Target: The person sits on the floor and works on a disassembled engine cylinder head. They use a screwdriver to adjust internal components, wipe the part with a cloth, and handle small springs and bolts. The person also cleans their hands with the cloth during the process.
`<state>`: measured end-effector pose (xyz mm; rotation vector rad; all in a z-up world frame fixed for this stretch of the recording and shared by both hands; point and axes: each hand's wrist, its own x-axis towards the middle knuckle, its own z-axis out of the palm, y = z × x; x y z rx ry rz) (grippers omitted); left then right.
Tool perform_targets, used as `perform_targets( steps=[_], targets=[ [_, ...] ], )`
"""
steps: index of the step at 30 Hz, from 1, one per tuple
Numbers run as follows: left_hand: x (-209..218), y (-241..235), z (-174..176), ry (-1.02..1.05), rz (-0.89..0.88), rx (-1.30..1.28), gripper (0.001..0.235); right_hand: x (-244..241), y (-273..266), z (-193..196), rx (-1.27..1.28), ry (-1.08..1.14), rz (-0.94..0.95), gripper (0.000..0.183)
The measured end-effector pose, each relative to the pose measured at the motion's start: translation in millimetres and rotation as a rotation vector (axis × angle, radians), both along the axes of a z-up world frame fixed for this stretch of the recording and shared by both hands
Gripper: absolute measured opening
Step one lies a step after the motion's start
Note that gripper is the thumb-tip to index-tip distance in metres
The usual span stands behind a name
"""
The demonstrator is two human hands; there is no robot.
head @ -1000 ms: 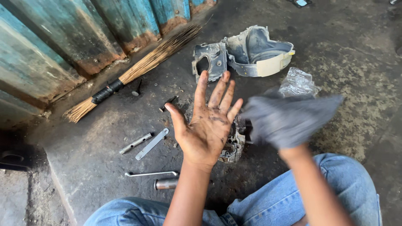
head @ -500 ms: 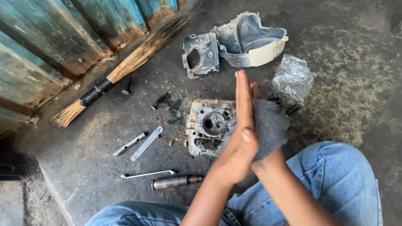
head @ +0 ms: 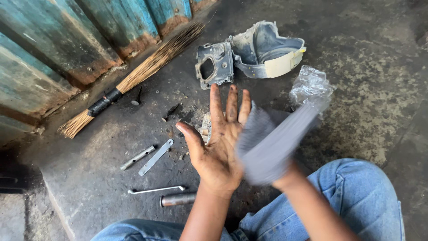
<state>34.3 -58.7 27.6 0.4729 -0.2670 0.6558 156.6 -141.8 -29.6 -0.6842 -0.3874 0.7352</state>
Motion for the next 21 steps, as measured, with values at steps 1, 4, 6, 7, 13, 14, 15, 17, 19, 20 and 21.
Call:
perform_targets(
  steps=[1, 4, 6, 7, 13, 14, 15, 17, 19, 20, 21],
  targets=[
    [-1.4, 0.3, -1.4, 0.002, 0.016, 0.012, 0.103, -14.3, 5.1, -2.3, 0.001, -0.032, 0.011, 0.055],
    [5.0, -6.6, -6.9, 0.079, 0.164, 0.225, 0.102, -39.4, 15.6, -8.7, 0.076, -0.12, 0.036, 0.052],
    [9.0, -16.2, -10.7, 0.183, 0.251, 0.464, 0.102, -41.3, 10.1, -13.9, -0.01, -0.401, -0.035, 0.05],
    [8.6, -19.7, -11.5, 0.251, 0.274, 0.61, 0.102, -38.3, 7.8, -15.5, -0.243, -0.838, -0.218, 0.043],
    [11.0, -27.5, -11.7, 0.344, 0.162, 0.852, 0.105, 6.9, 19.2, -33.1, -0.358, -0.001, -0.073, 0.046],
    [11.7, -30.1, -12.6, 0.307, 0.075, 0.761, 0.105, 18.5, 17.5, -38.7, -0.294, 0.071, -0.036, 0.042],
    [13.5, -28.0, -13.0, 0.291, 0.016, 0.646, 0.105, 32.8, 13.7, -41.6, -0.225, 0.141, 0.003, 0.04],
    [17.7, -20.8, -13.9, 0.261, -0.099, 0.411, 0.107, 44.0, 7.7, -47.0, -0.136, 0.262, 0.072, 0.042],
    [13.5, -12.3, -13.3, 0.243, -0.112, 0.308, 0.105, 46.9, -3.1, -40.9, -0.096, 0.364, 0.131, 0.047],
    [11.3, -7.7, -11.5, 0.232, -0.119, 0.259, 0.104, 44.9, -6.6, -35.3, -0.07, 0.313, 0.141, 0.047],
    [8.6, -4.4, -9.1, 0.225, -0.1, 0.286, 0.104, 41.6, -8.1, -29.2, -0.039, 0.26, 0.154, 0.046]
  ],
)
